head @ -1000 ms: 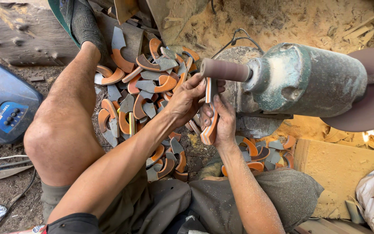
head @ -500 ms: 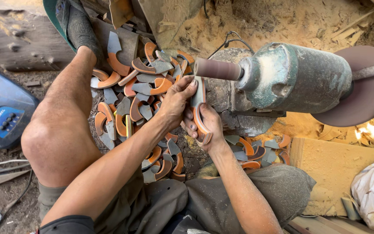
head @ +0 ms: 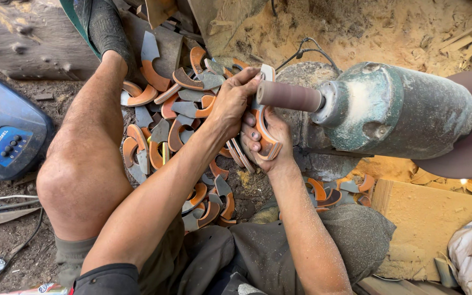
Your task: The person sits on the ground and uses a bench grinder to smooth the edges of small, curved wooden pieces. They handle the pieces one at a time, pressing them against the rotating grinding wheel to shape and finish the surfaces.
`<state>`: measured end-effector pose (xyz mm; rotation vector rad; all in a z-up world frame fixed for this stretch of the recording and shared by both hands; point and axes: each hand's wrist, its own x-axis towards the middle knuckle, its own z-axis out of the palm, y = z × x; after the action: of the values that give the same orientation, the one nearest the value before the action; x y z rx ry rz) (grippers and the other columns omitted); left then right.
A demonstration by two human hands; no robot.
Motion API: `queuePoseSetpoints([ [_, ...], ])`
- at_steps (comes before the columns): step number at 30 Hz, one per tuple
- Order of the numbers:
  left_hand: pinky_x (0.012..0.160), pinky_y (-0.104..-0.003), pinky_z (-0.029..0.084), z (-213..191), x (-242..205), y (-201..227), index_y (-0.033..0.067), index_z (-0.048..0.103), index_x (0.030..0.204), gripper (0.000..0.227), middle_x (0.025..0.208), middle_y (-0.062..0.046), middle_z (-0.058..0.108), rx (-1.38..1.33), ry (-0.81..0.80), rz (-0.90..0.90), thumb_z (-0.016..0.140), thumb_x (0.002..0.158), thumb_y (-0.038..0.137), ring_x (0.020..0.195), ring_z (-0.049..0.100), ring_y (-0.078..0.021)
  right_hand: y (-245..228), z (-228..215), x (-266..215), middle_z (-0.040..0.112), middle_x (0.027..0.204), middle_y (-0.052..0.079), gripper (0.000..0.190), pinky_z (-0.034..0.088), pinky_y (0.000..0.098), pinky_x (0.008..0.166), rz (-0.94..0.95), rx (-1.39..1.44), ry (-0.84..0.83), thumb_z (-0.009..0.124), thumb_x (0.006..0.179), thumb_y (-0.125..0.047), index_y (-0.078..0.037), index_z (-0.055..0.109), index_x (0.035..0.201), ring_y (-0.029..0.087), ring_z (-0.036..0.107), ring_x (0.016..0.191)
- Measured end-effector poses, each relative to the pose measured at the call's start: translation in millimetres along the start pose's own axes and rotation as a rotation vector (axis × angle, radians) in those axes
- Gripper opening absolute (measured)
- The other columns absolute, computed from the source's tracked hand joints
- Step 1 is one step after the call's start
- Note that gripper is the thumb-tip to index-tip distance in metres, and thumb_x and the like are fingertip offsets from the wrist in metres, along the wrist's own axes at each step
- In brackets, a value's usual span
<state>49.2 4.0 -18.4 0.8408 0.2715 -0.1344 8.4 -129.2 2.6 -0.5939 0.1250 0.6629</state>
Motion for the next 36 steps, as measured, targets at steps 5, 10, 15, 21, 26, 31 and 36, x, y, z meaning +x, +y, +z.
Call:
queuePoseSetpoints([
  [5,0.073,-0.027,0.057,-0.5,4.4,0.9,-0.002,0.057,0.141,0.044,0.108,-0.012,0.074,-0.01,-0.016,0.02,0.061,0.1,0.015,0.084,0.067,-0.0127,-0.9,-2.5,4.5,0.049,0.092,0.008,0.028,0.045,0.0203,0.045,-0.012,-0.016,0.0,0.042,0.114,-0.031,-0.004,0.048,0.112,0.01,0.051,0.065],
  [10,0.078,-0.025,0.06,-5.4,-16.3,-2.8,0.0008,0.06,0.139,0.043,0.106,-0.009,0.077,0.082,-0.032,0.012,0.062,0.098,0.014,0.082,0.07,-0.0108,14.4,-2.7,-14.3,0.051,0.088,0.006,0.032,0.045,0.0237,0.045,-0.045,-0.124,0.059,0.038,0.11,-0.035,-0.005,0.048,0.105,0.011,0.051,0.061],
  [15,0.062,-0.033,0.05,-9.8,-42.4,-6.2,0.0029,0.066,0.144,0.04,0.1,-0.014,0.074,0.183,-0.093,0.007,0.063,0.105,0.016,0.07,0.058,-0.0166,23.7,-7.2,-33.9,0.05,0.075,0.007,0.038,0.046,0.0276,0.049,-0.01,-0.205,-0.054,0.044,0.113,-0.038,-0.002,0.05,0.101,0.015,0.049,0.056],
  [21,0.076,-0.033,0.056,-30.7,-63.1,-9.3,0.0041,0.064,0.137,0.036,0.102,-0.007,0.076,0.202,-0.397,-0.064,0.064,0.104,0.016,0.083,0.067,-0.0156,21.7,-15.2,-65.5,0.058,0.085,0.008,0.033,0.051,0.0309,0.058,-0.036,-0.346,-0.068,0.061,0.104,-0.035,-0.003,0.055,0.108,0.018,0.059,0.065],
  [26,0.094,-0.037,0.057,-83.3,-56.9,-28.3,0.0069,0.072,0.125,0.03,0.11,-0.009,0.078,0.919,-0.576,-0.041,0.069,0.098,0.019,0.102,0.072,-0.0194,-18.0,-56.4,-101.4,0.069,0.097,0.011,0.037,0.057,0.04,0.072,0.388,-1.045,0.081,0.074,0.093,-0.026,-0.009,0.063,0.124,0.023,0.066,0.076],
  [31,0.089,-0.046,0.058,-136.9,-84.2,-122.4,0.0138,0.074,0.116,0.021,0.114,-0.014,0.073,1.837,-0.561,-0.412,0.064,0.1,0.025,0.1,0.073,-0.0283,-28.9,-135.3,-152.1,0.076,0.117,0.007,0.035,0.056,0.0434,0.097,0.994,-2.206,0.213,0.077,0.086,-0.023,-0.021,0.074,0.121,0.023,0.072,0.108],
  [36,0.093,-0.044,0.058,-149.9,-95.0,-204.9,0.0122,0.072,0.126,0.029,0.131,-0.018,0.065,2.274,-0.964,-0.085,0.067,0.098,0.018,0.119,0.065,-0.0319,-39.9,-165.7,-178.7,0.07,0.127,0.015,0.049,0.054,0.0434,0.104,1.018,-2.335,0.404,0.079,0.086,-0.03,-0.011,0.065,0.13,0.029,0.067,0.12],
])
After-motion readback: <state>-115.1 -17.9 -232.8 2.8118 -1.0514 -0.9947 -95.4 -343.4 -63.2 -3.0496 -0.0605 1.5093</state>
